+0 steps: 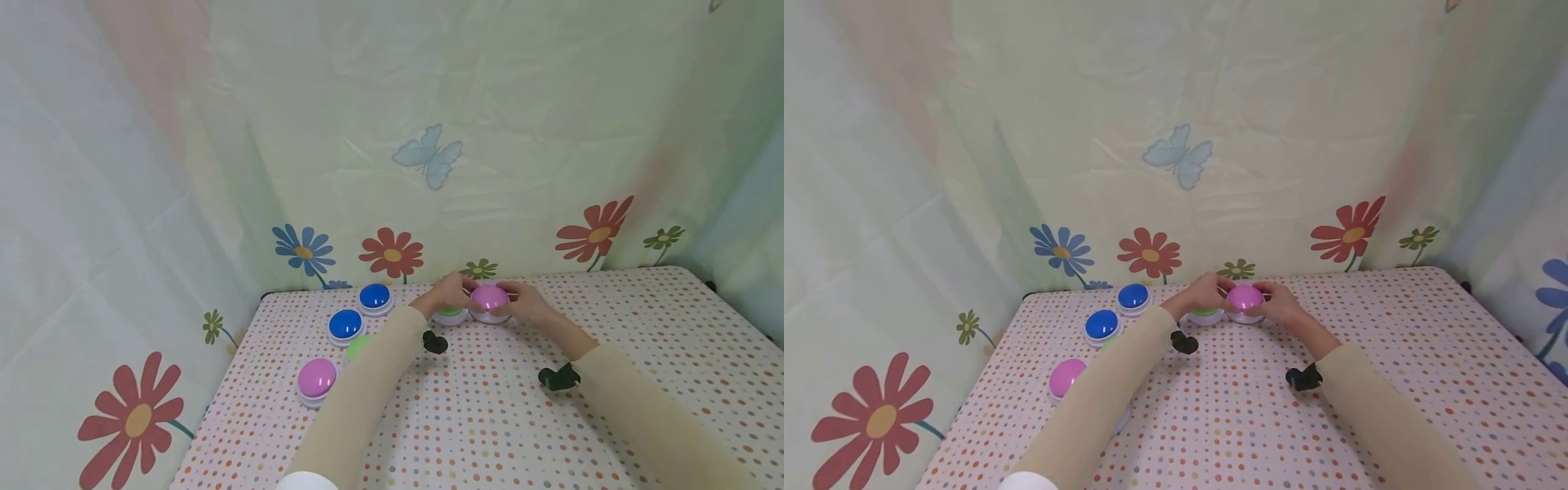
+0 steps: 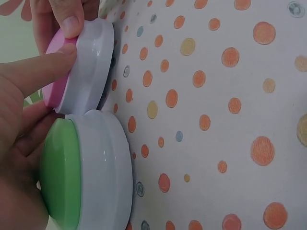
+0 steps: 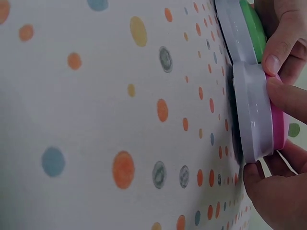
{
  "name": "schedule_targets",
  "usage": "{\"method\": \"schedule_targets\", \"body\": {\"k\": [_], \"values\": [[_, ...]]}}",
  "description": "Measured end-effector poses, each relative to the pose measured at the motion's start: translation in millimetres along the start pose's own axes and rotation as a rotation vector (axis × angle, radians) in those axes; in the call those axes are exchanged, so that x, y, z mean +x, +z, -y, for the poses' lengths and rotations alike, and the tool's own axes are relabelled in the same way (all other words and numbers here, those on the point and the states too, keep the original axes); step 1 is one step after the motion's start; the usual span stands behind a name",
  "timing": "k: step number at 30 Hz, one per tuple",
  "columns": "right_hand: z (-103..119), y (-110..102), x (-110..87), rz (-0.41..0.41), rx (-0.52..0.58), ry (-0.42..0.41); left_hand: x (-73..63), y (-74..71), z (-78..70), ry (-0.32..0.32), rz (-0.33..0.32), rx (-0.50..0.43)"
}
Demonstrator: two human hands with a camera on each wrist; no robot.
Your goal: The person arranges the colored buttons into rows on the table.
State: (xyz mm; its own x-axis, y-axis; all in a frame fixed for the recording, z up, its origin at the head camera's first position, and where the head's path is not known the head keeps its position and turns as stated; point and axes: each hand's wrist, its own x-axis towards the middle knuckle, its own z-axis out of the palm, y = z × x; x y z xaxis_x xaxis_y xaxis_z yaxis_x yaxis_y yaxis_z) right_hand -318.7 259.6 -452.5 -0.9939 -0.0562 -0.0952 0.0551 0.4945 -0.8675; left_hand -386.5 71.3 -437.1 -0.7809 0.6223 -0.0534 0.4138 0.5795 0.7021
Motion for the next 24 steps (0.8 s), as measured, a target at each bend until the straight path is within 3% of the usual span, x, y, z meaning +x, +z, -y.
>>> {"method": "schedule_targets", "body": {"k": [17, 24], "values": [[-4.1, 2.6, 0.4, -0.022, 0.053, 0.037, -2.1, 1.4, 0.0, 0.026, -0.01, 0.022], [-4.6, 4.3, -1.1, -0.043, 0.084, 0.049, -2.3, 4.4, 1.5, -0.003, -0.03, 0.1]]}}
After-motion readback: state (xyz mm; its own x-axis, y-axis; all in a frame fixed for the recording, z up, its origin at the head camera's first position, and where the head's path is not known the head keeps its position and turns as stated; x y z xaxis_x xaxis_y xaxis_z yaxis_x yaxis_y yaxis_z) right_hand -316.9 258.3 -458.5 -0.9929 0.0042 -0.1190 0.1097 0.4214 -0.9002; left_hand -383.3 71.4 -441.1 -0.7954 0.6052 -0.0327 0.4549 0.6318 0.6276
